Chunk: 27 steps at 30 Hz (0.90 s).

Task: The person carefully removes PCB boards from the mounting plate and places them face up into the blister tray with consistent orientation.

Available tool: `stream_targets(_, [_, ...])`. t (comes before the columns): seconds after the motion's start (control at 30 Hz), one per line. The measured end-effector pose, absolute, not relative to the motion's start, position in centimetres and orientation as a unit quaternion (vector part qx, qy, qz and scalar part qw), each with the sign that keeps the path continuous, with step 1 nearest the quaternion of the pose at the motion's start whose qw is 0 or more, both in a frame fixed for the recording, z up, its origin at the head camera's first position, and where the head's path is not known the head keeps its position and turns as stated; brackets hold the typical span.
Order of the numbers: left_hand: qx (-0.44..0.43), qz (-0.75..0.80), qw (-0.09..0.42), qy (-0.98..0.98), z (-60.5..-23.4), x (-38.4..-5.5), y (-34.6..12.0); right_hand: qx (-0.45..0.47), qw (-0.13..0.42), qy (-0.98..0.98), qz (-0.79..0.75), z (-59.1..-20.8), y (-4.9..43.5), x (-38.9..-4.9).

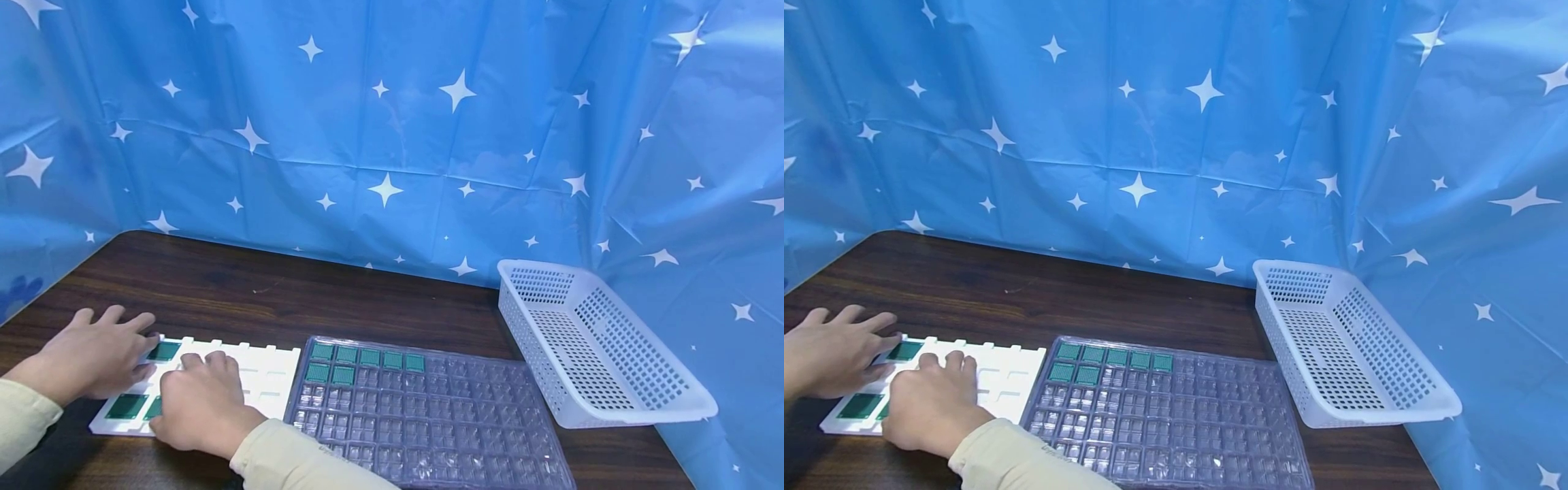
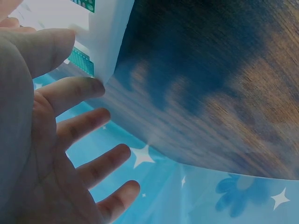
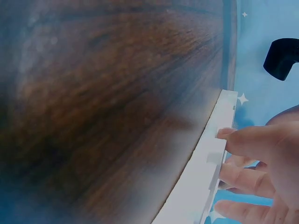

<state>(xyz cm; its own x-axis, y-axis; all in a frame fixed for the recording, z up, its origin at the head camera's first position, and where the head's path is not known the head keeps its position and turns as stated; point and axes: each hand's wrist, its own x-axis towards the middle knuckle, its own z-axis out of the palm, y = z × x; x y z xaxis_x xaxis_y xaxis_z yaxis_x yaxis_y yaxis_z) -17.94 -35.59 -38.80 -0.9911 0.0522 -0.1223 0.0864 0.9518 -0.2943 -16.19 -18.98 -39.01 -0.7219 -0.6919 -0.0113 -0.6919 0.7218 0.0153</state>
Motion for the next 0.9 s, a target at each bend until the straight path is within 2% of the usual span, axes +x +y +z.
stream_targets(0.47, [0.031,-0.152,0.077,0.985,-38.57,-18.06,-35.36,-0.376,-0.002,0.926,0.014,-38.85,-19.08,-16.1])
stream_targets(0.9, [0.037,-0.152,0.064,0.986,-38.78,-18.08,-35.6,-0.384,0.008,0.923,0.007,-38.6,-18.96,-16.23])
